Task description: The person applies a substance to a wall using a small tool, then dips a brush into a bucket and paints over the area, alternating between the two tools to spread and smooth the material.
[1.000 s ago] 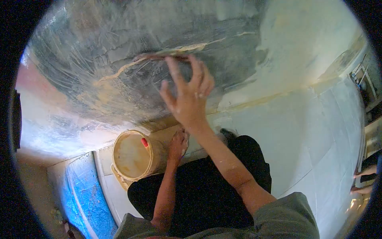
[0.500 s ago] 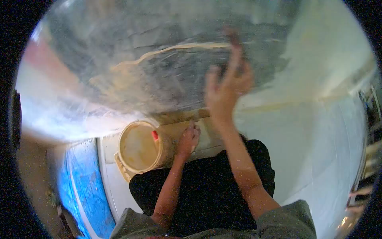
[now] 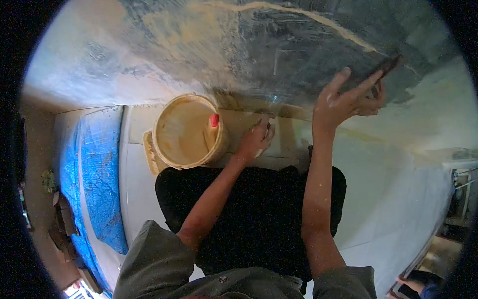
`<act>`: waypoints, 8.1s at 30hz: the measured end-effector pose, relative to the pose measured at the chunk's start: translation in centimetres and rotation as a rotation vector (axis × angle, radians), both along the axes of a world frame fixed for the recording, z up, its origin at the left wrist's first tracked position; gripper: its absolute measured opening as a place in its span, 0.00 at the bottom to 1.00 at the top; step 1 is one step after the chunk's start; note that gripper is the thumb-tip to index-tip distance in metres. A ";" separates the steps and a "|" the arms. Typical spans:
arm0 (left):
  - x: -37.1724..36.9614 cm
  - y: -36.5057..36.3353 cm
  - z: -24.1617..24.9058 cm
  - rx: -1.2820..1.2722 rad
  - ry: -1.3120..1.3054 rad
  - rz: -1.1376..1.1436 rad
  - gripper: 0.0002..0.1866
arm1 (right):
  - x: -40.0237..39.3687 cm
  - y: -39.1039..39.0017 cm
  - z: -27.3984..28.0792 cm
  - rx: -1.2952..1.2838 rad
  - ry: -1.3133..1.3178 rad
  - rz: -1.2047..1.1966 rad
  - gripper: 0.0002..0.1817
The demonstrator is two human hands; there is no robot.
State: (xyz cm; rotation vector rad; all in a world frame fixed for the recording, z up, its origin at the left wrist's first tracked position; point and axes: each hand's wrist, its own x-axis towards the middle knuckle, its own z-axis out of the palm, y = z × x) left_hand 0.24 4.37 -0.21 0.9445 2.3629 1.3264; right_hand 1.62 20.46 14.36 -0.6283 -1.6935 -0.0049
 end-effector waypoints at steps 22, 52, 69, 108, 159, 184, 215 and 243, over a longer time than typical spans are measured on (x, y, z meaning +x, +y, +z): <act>0.2 -0.1 -0.4 0.103 0.017 0.050 0.15 | -3.0 -6.7 -6.4 0.138 -0.477 0.269 0.41; -1.0 0.1 -0.6 0.025 -0.100 0.094 0.19 | -6.5 -4.7 4.6 1.220 -0.531 0.416 0.20; -1.0 -0.2 -0.3 0.179 -0.150 0.116 0.19 | -9.0 -7.1 9.6 1.394 -0.768 0.758 0.11; -1.8 -0.1 0.4 0.258 -0.275 0.210 0.17 | -0.2 -7.9 -1.9 0.144 -0.645 0.661 0.09; -10.1 -15.3 2.4 -1.022 0.602 -0.025 0.08 | 1.4 -5.1 -12.2 -0.765 -0.862 0.960 0.14; -14.3 -14.1 2.8 -1.156 0.064 -0.326 0.08 | 1.8 -5.2 -13.6 -0.905 -1.124 0.885 0.18; -10.6 -14.5 5.5 -0.757 0.256 0.523 0.08 | 1.2 -6.4 -12.8 -0.784 -1.335 0.903 0.19; -10.5 -15.0 5.6 -0.955 0.023 0.393 0.13 | 1.6 -6.7 -12.3 -0.740 -1.347 0.873 0.19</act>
